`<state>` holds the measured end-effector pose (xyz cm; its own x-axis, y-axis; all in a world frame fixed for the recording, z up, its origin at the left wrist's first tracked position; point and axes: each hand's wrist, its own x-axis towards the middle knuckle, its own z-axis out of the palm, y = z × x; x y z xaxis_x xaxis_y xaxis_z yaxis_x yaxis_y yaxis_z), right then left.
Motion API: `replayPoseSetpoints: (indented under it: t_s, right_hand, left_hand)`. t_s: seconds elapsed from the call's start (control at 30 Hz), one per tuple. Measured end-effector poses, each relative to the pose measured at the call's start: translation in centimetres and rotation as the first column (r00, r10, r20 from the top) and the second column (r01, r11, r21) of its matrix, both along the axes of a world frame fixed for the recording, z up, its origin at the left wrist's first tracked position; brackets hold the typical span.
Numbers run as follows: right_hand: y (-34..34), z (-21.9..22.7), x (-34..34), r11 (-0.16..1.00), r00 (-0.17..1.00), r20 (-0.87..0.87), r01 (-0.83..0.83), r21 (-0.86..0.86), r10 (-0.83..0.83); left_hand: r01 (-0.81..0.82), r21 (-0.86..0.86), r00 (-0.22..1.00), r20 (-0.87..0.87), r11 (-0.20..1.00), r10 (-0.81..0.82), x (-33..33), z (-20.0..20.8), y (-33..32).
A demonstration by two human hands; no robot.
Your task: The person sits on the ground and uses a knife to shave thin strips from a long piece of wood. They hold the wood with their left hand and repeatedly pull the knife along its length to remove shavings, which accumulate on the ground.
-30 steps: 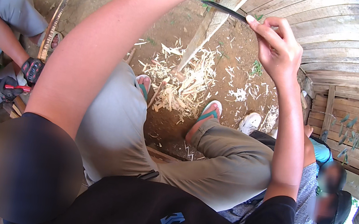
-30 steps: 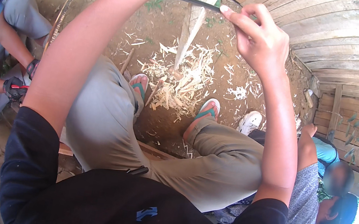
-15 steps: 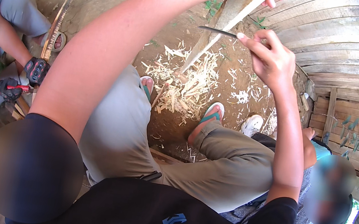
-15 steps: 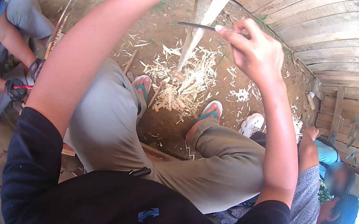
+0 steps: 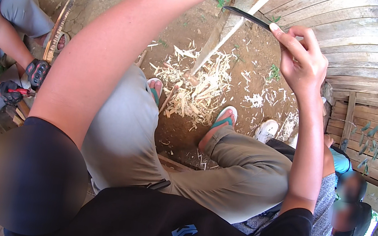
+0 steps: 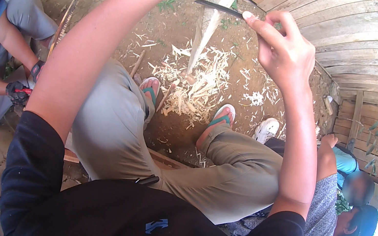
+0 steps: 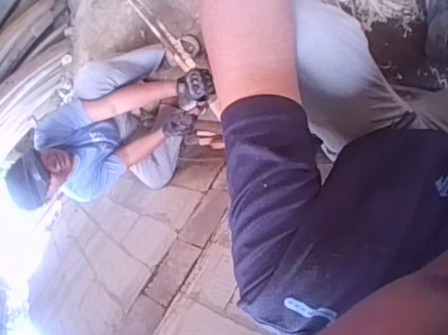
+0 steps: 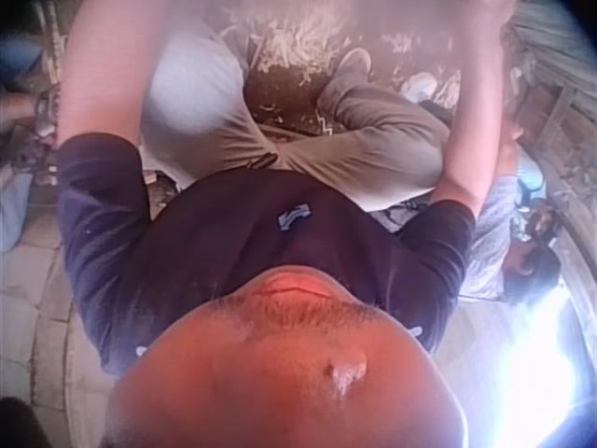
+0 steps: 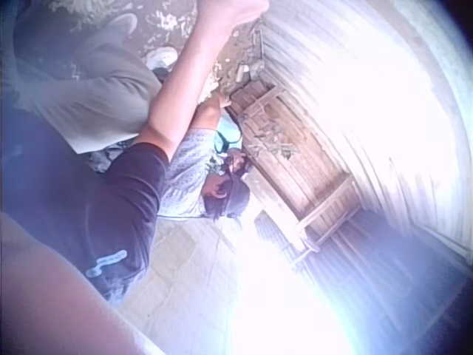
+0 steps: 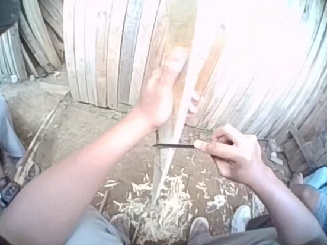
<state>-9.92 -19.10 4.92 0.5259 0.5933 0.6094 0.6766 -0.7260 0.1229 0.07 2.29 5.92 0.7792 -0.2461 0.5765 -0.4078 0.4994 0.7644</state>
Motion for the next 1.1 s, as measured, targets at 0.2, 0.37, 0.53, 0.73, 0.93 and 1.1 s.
replayPoseSetpoints:
  t_s: [0.2,0.37,0.53,0.73,0.93,1.1]
  right_hand:
    - [2.4,-2.2,0.0,0.984,0.996,0.076,-0.036,-0.177,0.05]
    - [1.0,-1.1,-0.6,0.995,0.999,0.045,-0.004,-0.102,0.009]
    - [0.5,0.1,-0.9,0.998,0.998,0.04,0.054,-0.042,-0.053]
    - [0.7,-1.9,-0.2,0.995,1.0,-0.022,0.013,-0.101,-0.016]
    - [1.1,-0.7,-0.6,0.99,1.0,-0.013,0.026,-0.138,-0.028]
    - [0.1,-1.3,-0.3,0.989,0.998,-0.038,0.054,-0.138,-0.059]
  left_hand:
    - [-0.021,0.067,0.999,-0.029,0.998,0.024,-2.1,1.7,0.2]
    - [0.049,0.015,0.998,0.039,0.999,-0.049,-0.6,0.5,-0.9]
    - [-0.005,0.004,1.0,-0.029,1.0,0.005,-0.3,-0.1,-0.2]
    - [0.042,-0.032,0.997,-0.055,0.999,-0.044,0.5,-0.1,-0.1]
    - [0.059,-0.015,0.993,-0.097,0.998,-0.06,-0.3,0.3,0.2]
    - [0.052,-0.024,0.995,-0.084,0.998,-0.054,-0.4,0.3,0.9]
